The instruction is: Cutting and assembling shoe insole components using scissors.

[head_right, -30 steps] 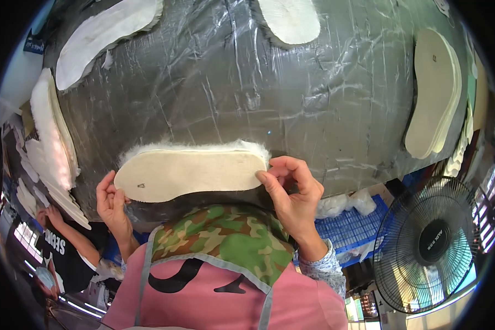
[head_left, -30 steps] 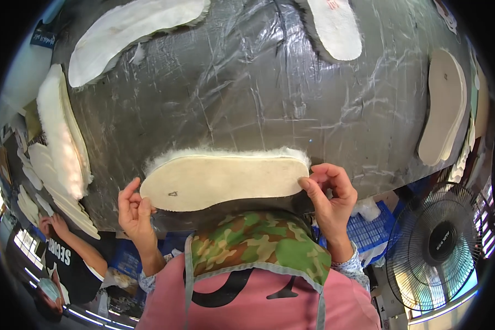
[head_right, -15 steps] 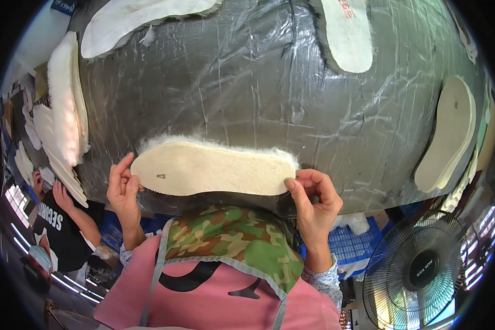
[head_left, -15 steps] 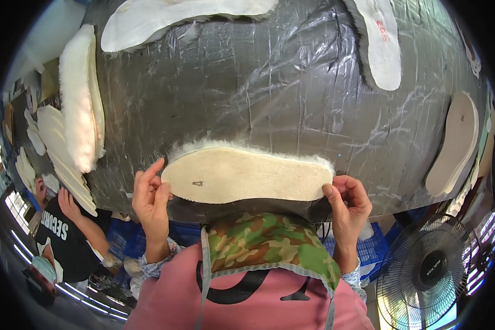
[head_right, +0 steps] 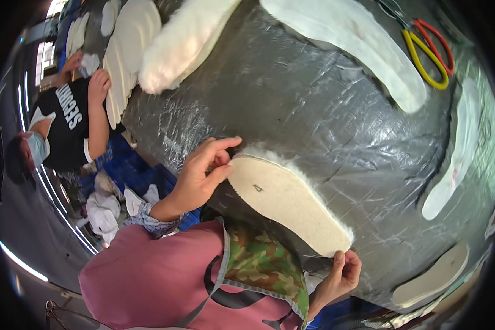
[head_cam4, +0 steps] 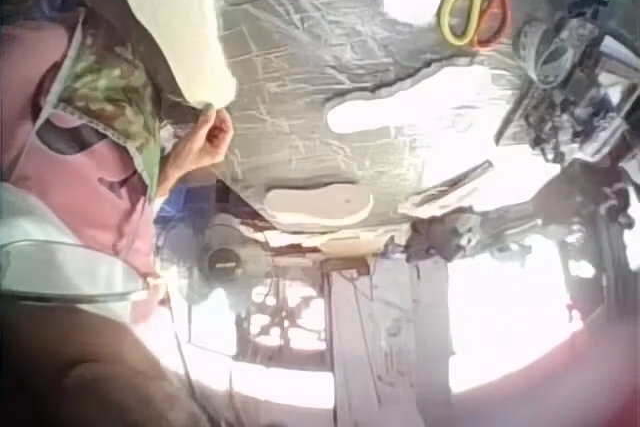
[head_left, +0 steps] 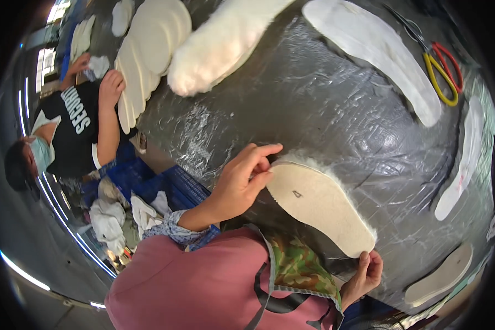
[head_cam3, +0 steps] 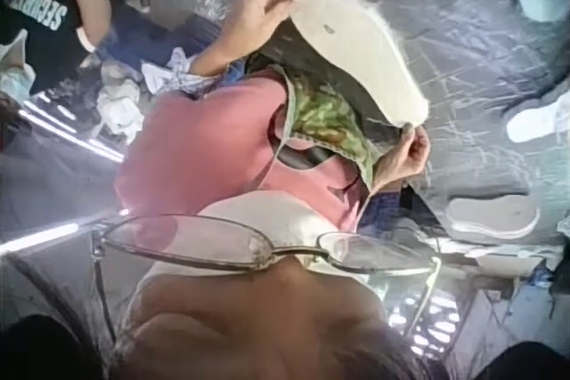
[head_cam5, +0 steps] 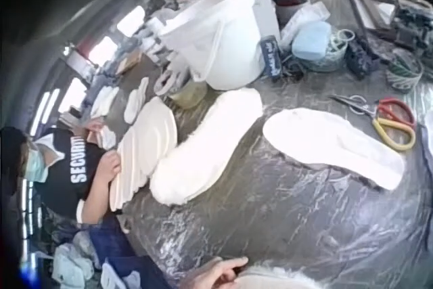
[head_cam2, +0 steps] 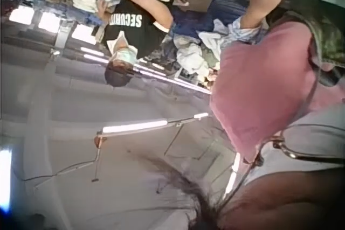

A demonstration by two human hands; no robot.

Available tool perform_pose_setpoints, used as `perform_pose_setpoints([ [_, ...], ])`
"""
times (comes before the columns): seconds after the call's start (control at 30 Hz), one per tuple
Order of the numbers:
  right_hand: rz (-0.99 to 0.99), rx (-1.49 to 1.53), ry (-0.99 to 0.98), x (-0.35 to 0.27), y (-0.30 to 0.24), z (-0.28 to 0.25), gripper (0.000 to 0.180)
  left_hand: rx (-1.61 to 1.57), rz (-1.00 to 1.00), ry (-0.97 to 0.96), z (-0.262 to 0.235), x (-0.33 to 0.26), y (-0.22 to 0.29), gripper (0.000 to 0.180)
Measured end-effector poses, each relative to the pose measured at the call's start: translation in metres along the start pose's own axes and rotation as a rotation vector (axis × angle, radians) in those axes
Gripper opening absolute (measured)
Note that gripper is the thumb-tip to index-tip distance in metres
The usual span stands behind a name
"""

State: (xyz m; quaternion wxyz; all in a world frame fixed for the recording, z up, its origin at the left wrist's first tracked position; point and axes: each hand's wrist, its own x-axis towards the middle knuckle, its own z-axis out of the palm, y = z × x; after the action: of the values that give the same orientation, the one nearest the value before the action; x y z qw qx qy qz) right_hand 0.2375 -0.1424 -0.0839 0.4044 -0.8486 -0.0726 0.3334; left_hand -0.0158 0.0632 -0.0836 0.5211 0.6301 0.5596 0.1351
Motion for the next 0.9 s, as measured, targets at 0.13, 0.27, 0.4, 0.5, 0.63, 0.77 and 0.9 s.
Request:
perform_pose_setpoints([
  [0.13, -0.021, -0.015, 0.005, 0.001, 0.003, 0.001, 0.02, -0.042, 0.021, -0.001, -0.003, 0.002, -0.004, 0.04],
  [0.27, -0.036, 0.009, -0.007, 0.003, 0.008, 0.001, 0.02, -0.03, 0.063, -0.007, -0.005, 0.005, -0.005, 0.034],
  [0.4, -0.043, 0.0, -0.011, 0.001, 0.008, 0.001, 0.017, -0.036, 0.076, -0.002, -0.003, 0.009, -0.005, 0.028],
  [0.5, -0.031, -0.019, 0.004, 0.002, 0.012, -0.003, 0.016, -0.037, 0.095, -0.016, -0.001, 0.011, -0.008, 0.027],
  [0.63, -0.012, 0.055, -0.023, 0.003, 0.007, 0.002, 0.011, -0.021, 0.079, 0.0, 0.001, 0.011, -0.01, 0.025],
  [0.77, 0.002, 0.079, -0.004, 0.004, 0.005, 0.002, 0.008, -0.018, -0.016, 0.041, 0.004, 0.012, -0.011, 0.023],
  [0.9, 0.054, 0.079, 0.021, 0.006, 0.007, -0.001, 0.011, 0.082, 0.071, 0.038, 0.01, 0.015, -0.009, 0.031],
])
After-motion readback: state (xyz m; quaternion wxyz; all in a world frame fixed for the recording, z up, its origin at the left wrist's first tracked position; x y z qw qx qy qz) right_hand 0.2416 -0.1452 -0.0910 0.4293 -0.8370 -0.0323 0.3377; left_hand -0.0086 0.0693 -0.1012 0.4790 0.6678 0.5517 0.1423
